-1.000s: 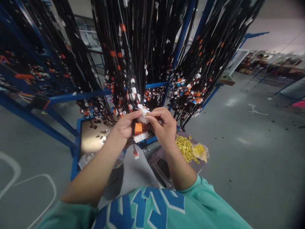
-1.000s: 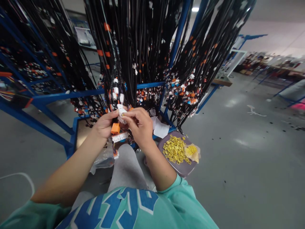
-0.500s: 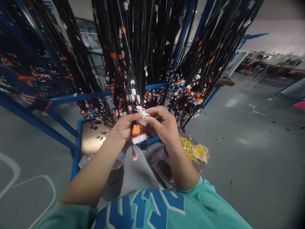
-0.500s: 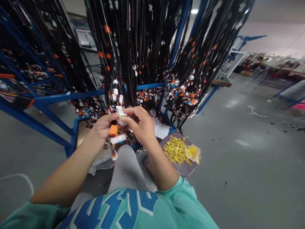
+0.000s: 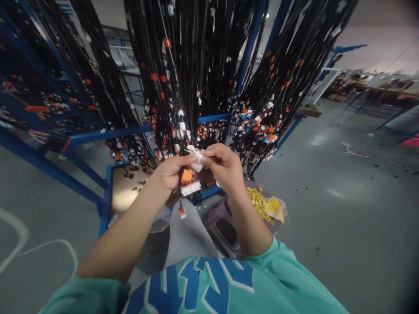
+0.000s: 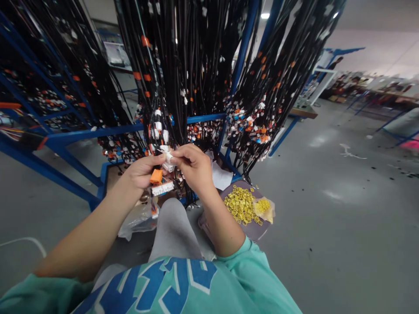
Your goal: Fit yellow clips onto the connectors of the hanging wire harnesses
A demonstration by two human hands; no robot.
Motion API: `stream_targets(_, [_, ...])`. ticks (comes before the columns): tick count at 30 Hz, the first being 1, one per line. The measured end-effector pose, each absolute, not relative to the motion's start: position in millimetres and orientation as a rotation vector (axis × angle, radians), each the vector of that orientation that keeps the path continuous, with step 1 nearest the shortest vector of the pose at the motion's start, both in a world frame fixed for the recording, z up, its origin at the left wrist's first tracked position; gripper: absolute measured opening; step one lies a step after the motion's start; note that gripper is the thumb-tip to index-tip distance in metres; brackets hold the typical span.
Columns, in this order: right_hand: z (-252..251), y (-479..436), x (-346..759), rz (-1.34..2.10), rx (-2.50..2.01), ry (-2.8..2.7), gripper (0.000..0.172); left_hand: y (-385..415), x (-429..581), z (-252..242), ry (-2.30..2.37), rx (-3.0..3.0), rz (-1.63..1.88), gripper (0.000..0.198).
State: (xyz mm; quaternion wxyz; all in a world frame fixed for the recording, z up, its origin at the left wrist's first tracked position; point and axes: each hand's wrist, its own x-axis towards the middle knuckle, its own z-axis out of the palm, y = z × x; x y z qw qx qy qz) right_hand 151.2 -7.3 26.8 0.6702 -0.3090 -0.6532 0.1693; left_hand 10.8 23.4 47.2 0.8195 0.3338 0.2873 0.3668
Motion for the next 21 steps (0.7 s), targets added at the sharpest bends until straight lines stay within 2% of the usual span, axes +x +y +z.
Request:
stream_targets(5, [23.6,-2.5,158.4,0.548,-0.709,-1.408,0.006,20.9,16.0,45.0,0.6,0.719,0.899,0.023])
stream_targets(14, [13.9,-3.4,164.9,0.507,-0.882,-1.267,0.007,15.3,13.7,52.9,0.637,0.73,0.823,0.034])
stream_targets(21, [1.9,-16.5,162.6,0.575,-0.91,-1.15,0.017,14.8,18.2,56.8,0.693,0.61,0.828,0.036])
